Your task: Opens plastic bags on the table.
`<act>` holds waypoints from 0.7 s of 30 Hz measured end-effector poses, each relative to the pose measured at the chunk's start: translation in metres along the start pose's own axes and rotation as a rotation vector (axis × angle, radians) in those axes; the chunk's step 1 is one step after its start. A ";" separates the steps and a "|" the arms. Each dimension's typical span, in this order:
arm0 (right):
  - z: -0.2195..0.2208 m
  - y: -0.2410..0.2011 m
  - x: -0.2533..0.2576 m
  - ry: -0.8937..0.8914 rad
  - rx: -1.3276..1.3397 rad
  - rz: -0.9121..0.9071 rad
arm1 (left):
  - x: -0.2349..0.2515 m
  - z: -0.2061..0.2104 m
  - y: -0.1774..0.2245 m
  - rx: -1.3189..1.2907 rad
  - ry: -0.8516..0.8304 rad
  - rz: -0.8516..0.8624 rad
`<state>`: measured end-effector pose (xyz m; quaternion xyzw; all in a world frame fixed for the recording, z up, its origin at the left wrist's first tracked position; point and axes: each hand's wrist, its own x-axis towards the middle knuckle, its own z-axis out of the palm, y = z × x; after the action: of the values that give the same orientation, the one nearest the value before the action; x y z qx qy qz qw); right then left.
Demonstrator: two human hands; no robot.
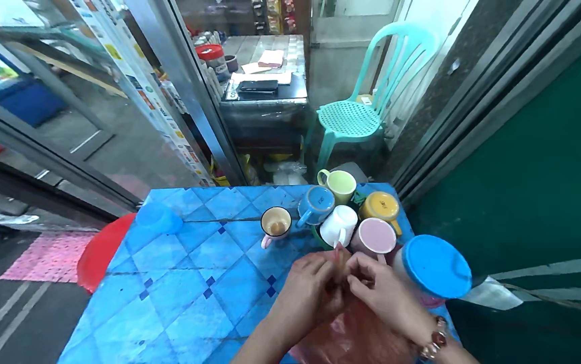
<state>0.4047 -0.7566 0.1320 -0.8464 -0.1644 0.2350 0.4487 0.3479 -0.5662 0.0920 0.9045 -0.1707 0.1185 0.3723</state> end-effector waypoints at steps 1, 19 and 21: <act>-0.008 0.000 0.000 -0.084 -0.089 -0.026 | 0.001 -0.001 0.003 0.064 -0.039 0.052; -0.011 0.033 -0.006 0.046 0.102 -0.276 | 0.015 0.000 0.008 0.067 0.055 0.135; -0.016 0.025 -0.009 0.078 -0.023 -0.292 | 0.016 0.001 0.007 0.049 0.048 0.112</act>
<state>0.4079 -0.7856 0.1212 -0.8270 -0.2709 0.1321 0.4745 0.3596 -0.5748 0.1007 0.8993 -0.2092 0.1651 0.3468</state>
